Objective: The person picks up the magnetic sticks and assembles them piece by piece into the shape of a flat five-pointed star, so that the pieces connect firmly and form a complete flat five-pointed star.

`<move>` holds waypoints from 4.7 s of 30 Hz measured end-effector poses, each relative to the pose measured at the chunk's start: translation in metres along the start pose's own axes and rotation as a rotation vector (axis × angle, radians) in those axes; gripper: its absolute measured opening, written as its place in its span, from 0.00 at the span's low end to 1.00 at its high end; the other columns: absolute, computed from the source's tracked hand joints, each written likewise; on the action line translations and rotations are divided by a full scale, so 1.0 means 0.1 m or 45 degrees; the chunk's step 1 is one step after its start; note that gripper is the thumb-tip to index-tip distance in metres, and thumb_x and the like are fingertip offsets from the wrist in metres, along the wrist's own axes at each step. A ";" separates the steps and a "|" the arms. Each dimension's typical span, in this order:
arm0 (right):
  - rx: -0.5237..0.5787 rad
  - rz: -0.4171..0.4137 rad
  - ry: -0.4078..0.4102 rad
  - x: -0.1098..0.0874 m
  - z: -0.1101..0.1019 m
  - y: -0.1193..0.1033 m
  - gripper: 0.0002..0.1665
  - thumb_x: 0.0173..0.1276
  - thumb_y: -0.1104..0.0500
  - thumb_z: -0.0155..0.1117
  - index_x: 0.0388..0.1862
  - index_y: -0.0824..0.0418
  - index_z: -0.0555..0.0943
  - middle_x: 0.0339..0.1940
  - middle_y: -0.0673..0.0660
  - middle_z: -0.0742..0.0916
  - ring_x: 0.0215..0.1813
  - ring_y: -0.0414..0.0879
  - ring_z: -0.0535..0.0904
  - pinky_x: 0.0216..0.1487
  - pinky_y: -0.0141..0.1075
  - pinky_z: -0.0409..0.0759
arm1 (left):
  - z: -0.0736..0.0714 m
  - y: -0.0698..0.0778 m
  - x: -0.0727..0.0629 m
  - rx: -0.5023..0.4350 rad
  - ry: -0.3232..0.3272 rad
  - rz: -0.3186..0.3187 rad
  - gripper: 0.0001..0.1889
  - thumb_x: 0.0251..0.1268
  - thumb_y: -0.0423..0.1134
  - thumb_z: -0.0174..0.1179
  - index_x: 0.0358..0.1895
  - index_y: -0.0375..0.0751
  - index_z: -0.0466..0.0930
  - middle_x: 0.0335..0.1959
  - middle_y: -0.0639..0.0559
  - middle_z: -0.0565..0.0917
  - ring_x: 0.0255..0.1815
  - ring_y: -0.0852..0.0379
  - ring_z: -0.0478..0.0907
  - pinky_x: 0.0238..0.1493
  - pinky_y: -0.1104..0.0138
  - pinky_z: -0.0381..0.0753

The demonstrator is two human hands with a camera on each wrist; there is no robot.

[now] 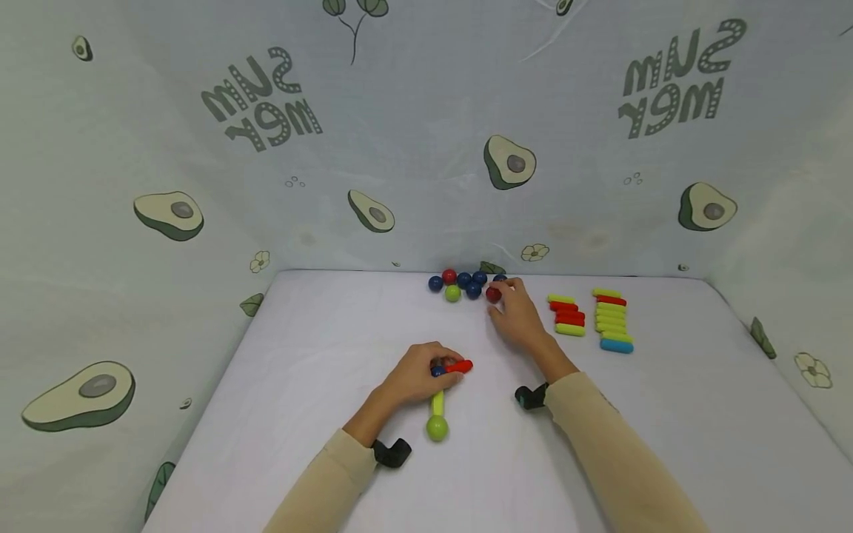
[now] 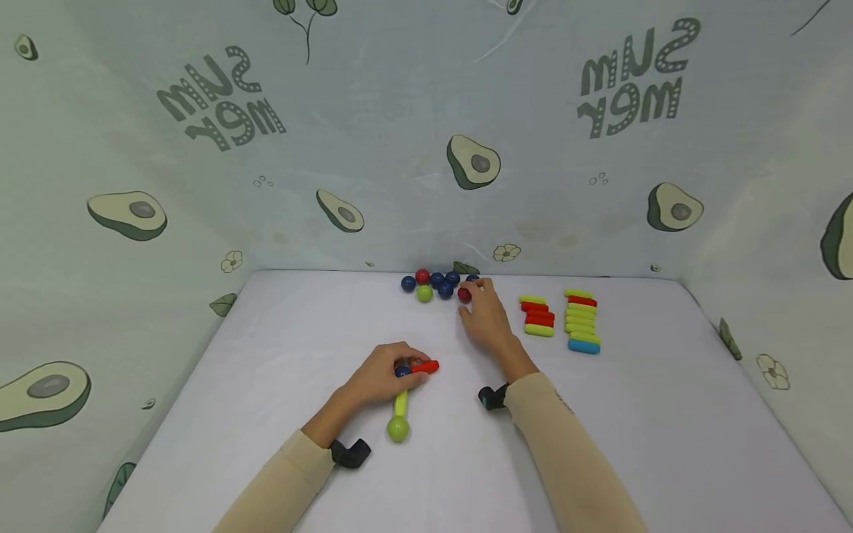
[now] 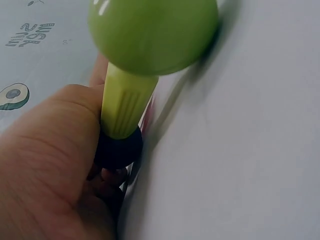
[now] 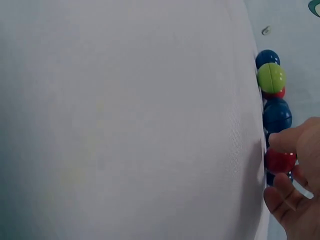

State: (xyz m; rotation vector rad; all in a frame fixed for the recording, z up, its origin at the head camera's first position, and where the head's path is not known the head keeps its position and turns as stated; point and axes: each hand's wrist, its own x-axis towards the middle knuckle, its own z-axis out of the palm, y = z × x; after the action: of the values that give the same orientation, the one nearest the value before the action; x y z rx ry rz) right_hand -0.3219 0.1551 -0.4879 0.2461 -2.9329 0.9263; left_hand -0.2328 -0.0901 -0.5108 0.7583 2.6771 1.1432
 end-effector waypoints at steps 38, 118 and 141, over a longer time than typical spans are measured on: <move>0.305 -0.151 -0.184 -1.03 0.02 -0.24 0.23 0.69 0.63 0.71 0.62 0.58 0.79 0.55 0.57 0.86 0.48 0.48 0.82 0.54 0.41 0.85 | -0.02 -0.01 0.02 -0.036 0.100 0.008 0.15 0.70 0.52 0.67 0.55 0.54 0.89 0.46 0.59 0.87 0.49 0.62 0.80 0.56 0.64 0.78; 0.155 -0.265 -0.234 -0.92 -0.02 -0.32 0.17 0.69 0.66 0.69 0.56 0.57 0.86 0.53 0.53 0.88 0.50 0.46 0.79 0.56 0.45 0.82 | -0.01 -0.05 0.02 -0.148 0.155 -0.079 0.19 0.68 0.52 0.68 0.60 0.55 0.85 0.46 0.60 0.86 0.17 0.67 0.69 0.19 0.74 0.66; 0.239 -0.322 -0.195 -0.81 0.09 -0.37 0.17 0.73 0.62 0.67 0.59 0.57 0.82 0.54 0.52 0.88 0.52 0.46 0.82 0.58 0.45 0.83 | -0.06 0.03 0.09 0.124 0.134 0.011 0.15 0.66 0.46 0.66 0.54 0.50 0.87 0.47 0.54 0.85 0.48 0.57 0.78 0.48 0.66 0.80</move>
State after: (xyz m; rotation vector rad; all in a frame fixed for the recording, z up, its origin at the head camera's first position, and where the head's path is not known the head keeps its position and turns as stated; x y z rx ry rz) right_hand -0.2360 0.1312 -0.4822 0.7086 -2.8527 1.1882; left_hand -0.2413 -0.0882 -0.5037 0.7450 2.8370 1.0909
